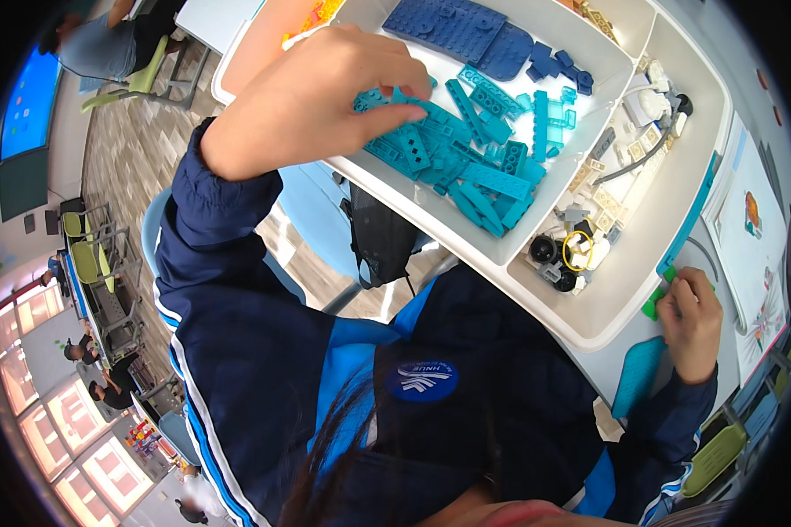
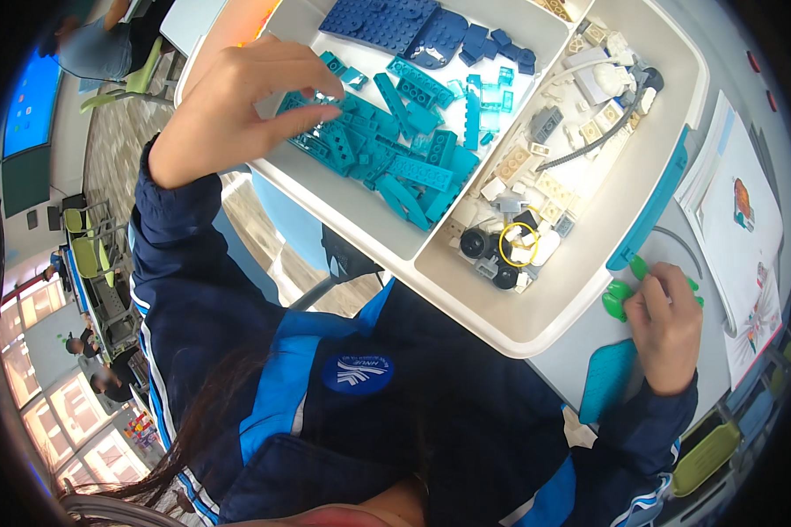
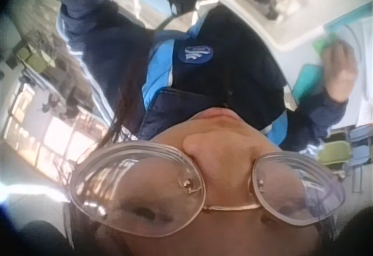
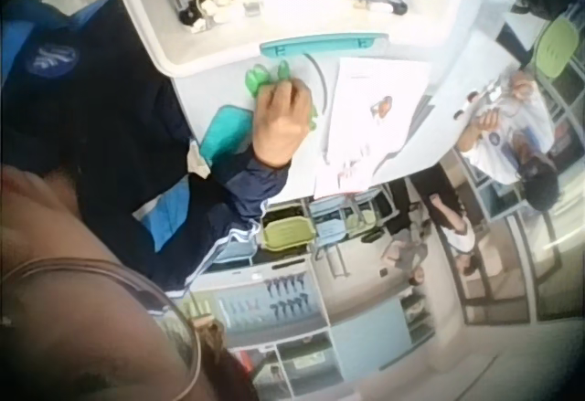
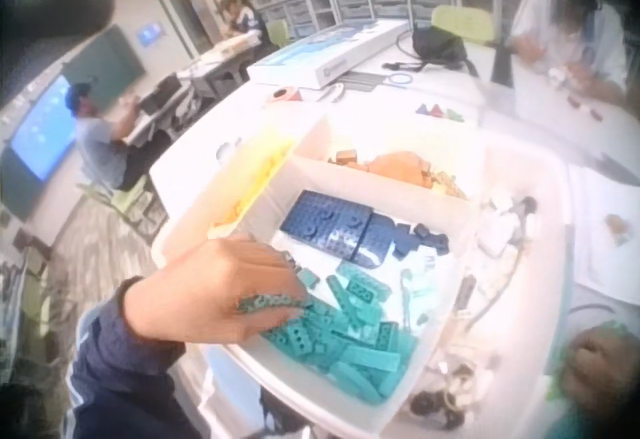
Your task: The person assembles small plastic building blocks by hand, picking pieces from a tray and connecting them on a table. They occasionally flip pages in an instruction booklet to follow the build sequence.
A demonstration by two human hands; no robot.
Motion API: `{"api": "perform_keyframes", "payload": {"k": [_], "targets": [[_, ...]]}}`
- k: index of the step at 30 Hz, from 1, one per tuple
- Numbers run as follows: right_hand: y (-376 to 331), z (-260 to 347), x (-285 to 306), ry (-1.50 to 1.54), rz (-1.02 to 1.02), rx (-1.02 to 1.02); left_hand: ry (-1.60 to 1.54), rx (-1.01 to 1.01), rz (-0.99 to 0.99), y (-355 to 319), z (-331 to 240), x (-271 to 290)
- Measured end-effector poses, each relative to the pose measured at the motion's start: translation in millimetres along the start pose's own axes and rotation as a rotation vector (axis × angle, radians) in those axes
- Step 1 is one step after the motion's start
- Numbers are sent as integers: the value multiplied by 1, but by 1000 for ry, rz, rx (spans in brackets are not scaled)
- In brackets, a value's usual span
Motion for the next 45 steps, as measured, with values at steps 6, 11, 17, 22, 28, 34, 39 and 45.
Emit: {"api": "perform_keyframes", "payload": {"k": [6, 11, 17, 22, 28, 34, 39, 45], "targets": [[10, -6, -3, 125, 96, -132, 29, 4, 46, 11, 4, 18], [17, -1, -2, 100, 109, -99, 137, 25, 46, 13, -1, 29], [12, -3, 2, 161, 124, -181, 15, -47, 67, 6, 7, 3], [7, -7, 2, 127, 132, -160, 43, -65, 73, 5, -3, -1], [8, -8, 2, 167, 165, -150, -52, -114, 88, 3, -8, -15], [9, -11, 5, 198, 172, -210, -179, -113, 431, 6, -20, -33], [5, -7, 8, 186, 136, -271, -42, -353, 329, 18, -20, -42], [2, -2, 10, 172, 119, -312, 214, -377, 265, 16, -35, -43]]}}
Point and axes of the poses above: each hand's wrist, its own y-axis towards the middle knuckle, its own x-axis out of the back of the hand, z = x × y, the point moved 5 cm from there along y, towards the middle knuckle, and after that the axes turned 9 degrees about x, right-handed, at the moved point
